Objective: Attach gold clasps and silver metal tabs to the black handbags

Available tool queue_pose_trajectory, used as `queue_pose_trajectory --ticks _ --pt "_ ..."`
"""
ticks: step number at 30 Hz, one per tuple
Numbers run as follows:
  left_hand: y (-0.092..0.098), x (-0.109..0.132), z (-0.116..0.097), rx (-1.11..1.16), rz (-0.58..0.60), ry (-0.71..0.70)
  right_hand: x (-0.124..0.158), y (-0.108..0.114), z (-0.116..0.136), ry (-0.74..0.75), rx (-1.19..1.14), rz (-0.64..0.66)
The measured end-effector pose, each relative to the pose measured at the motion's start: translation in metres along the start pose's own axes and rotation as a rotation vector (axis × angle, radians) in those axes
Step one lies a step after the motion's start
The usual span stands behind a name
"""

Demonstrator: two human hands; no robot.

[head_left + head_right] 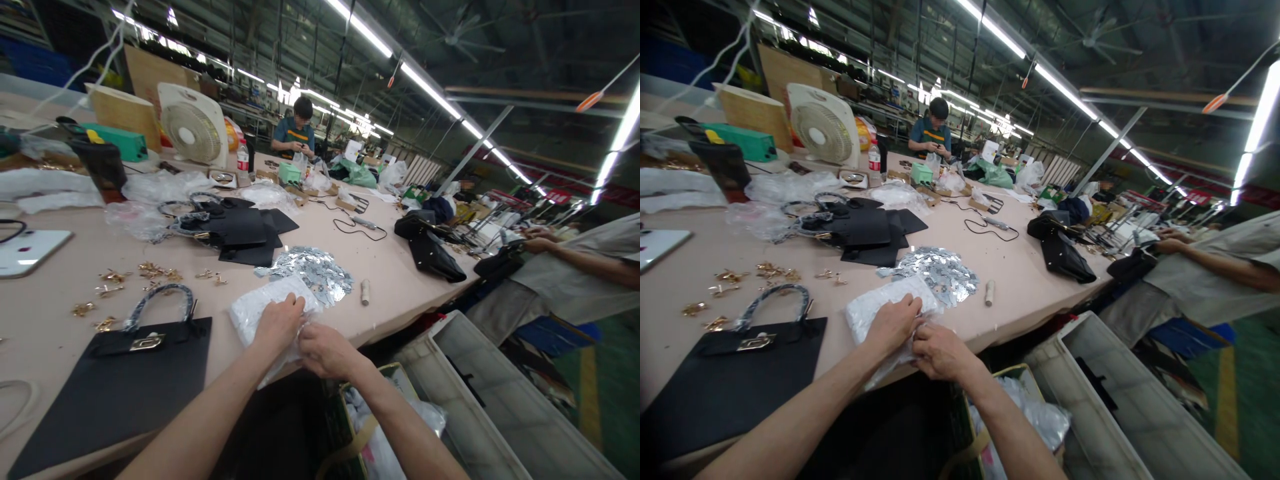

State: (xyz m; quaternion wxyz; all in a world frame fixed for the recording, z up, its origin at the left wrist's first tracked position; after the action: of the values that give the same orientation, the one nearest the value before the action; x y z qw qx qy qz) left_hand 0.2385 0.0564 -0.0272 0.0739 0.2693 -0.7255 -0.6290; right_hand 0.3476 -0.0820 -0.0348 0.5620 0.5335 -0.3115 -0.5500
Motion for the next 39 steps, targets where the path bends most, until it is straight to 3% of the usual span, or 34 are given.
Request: queue_pose_trajectory --ticks 9,15,21,30,36,39 --pt "0.004 0.002 0.0 -0.001 -0.014 -0.015 0.011 -0.006 0.008 -0.089 0.074 -0.008" --pt "0.001 0.002 0.0 0.025 -0.016 0.01 0.023 -0.016 0.027 -0.126 0.29 -0.084" --pt "0.002 0.003 0.001 0.042 -0.015 0.016 0.028 -0.02 0.043 -0.181 0.351 -0.122" --pt "0.001 0.005 0.004 0.066 -0.034 0.013 0.024 -0.019 0.045 -0.177 0.293 -0.138" --pt "-0.001 0.003 0.006 0.083 -0.023 0.011 0.025 -0.019 0.034 -0.442 -0.047 -0.179" --pt "-0.002 0.003 0.006 0.081 -0.023 0.006 0.022 -0.017 0.035 -0.46 -0.029 -0.146"
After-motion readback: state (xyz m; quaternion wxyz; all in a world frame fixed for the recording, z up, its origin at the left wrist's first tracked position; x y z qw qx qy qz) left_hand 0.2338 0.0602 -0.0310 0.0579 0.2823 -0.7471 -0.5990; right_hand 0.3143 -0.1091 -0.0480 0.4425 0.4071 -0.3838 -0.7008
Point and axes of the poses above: each hand's wrist, its own x-axis away from the middle knuckle, its own y-axis out of the back of the hand, z = x × y, the point moved 1 cm from there along -x, towards the middle knuckle, and after that the axes turned 9 degrees about -z, right-handed, at the moved point
